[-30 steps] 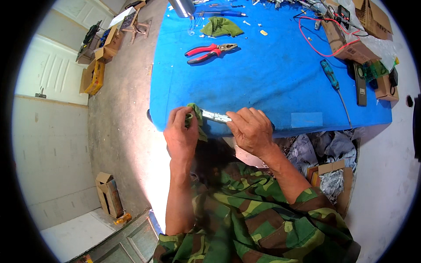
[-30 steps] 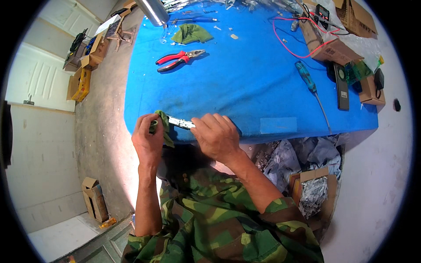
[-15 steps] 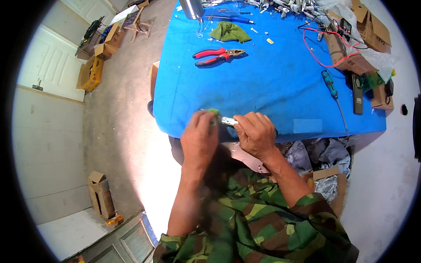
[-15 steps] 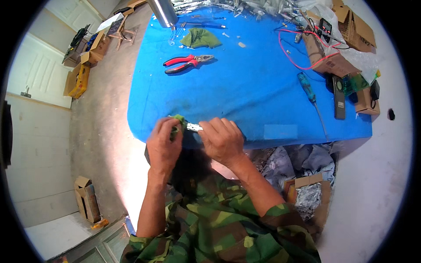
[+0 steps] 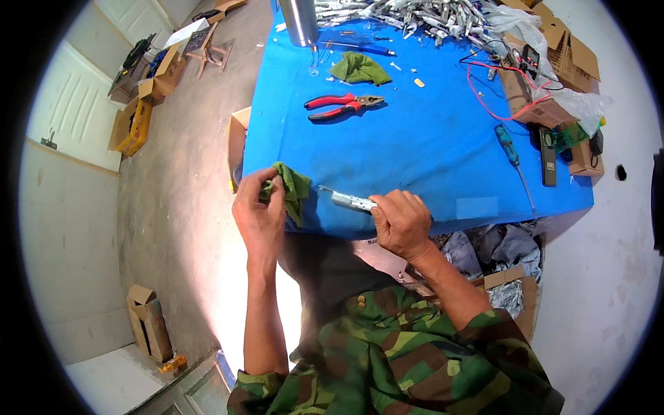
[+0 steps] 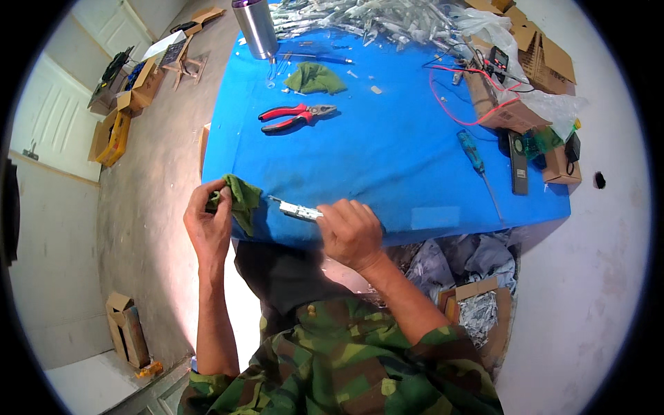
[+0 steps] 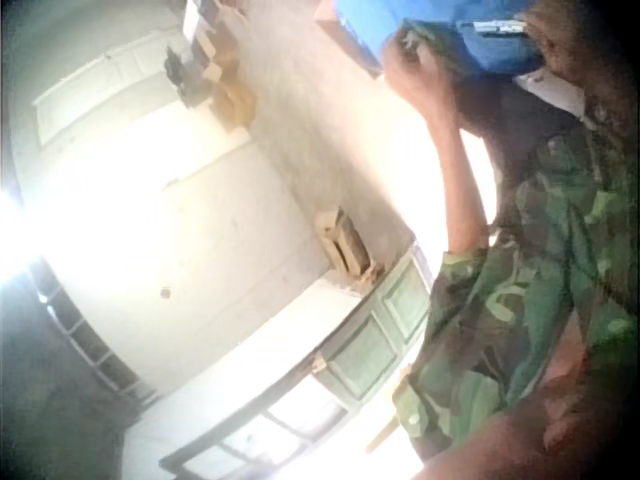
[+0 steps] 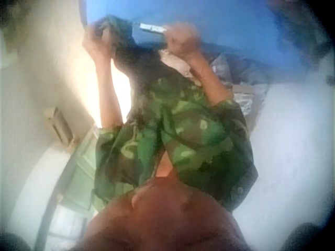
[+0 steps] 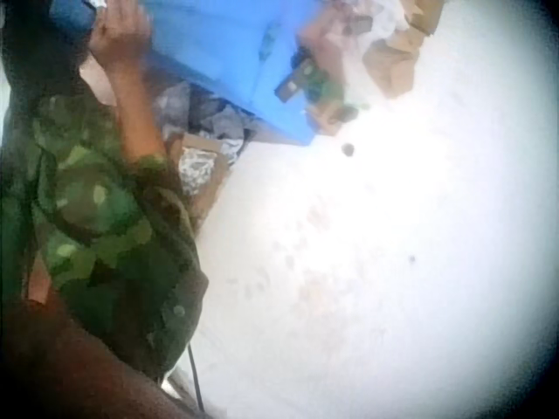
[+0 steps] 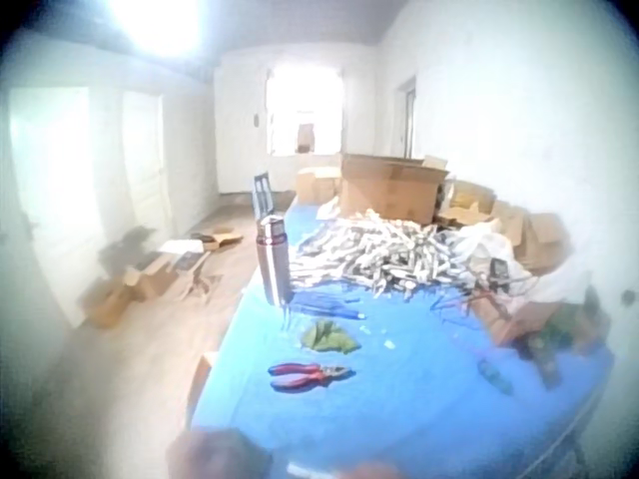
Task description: The person uses a screwdriver and pliers to take apart a small mechanical component, removing screws and pulling internal parts free.
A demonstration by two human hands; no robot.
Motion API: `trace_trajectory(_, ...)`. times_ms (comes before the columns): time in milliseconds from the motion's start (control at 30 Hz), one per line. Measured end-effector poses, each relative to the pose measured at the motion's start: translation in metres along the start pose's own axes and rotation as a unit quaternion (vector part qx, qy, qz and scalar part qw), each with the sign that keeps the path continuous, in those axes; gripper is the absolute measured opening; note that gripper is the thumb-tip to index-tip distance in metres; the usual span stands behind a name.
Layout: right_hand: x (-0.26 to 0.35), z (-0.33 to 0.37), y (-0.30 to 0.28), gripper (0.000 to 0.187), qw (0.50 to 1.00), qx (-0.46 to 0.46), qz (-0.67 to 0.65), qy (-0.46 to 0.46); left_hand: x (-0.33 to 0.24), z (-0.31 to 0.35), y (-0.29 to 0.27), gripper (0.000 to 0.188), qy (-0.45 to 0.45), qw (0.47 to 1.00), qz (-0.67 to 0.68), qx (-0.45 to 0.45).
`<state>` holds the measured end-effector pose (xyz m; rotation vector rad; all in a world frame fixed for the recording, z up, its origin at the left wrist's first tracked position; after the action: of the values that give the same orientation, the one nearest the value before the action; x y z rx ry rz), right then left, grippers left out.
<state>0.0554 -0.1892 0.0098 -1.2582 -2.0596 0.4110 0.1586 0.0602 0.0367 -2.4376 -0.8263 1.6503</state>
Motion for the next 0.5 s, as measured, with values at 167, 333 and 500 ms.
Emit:
trace_trajectory(167, 0.0, 0.002, 0.001, 0.018, 1.0, -0.012, 0.001, -0.001, -0.018, -0.025, 0.015, 0.033, 0.02, 0.999, 0.037, 0.022)
trace_trajectory(333, 0.0, 0.0, -0.002, 0.022, 1.0, -0.011, -0.003, 0.008, -0.027, -0.018, 0.026, 0.05, 0.04, 0.999, -0.025, 0.014)
trace_trajectory(500, -0.001, 0.003, -0.002, 0.023, 0.999, -0.023, -0.014, 0.017, 0.006, 0.02, 0.013, 0.049, -0.009, 0.998, -0.066, -0.021)
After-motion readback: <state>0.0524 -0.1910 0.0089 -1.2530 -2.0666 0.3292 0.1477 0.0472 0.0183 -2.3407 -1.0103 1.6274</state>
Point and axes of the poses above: each hand's wrist, its own z-axis away from the middle knuckle, its own y-axis out of the palm, x = y × z, the point moved 8 cm from there along -z, towards the middle knuckle, and after that the axes turned 13 degrees about -x, right-handed, at the moved point
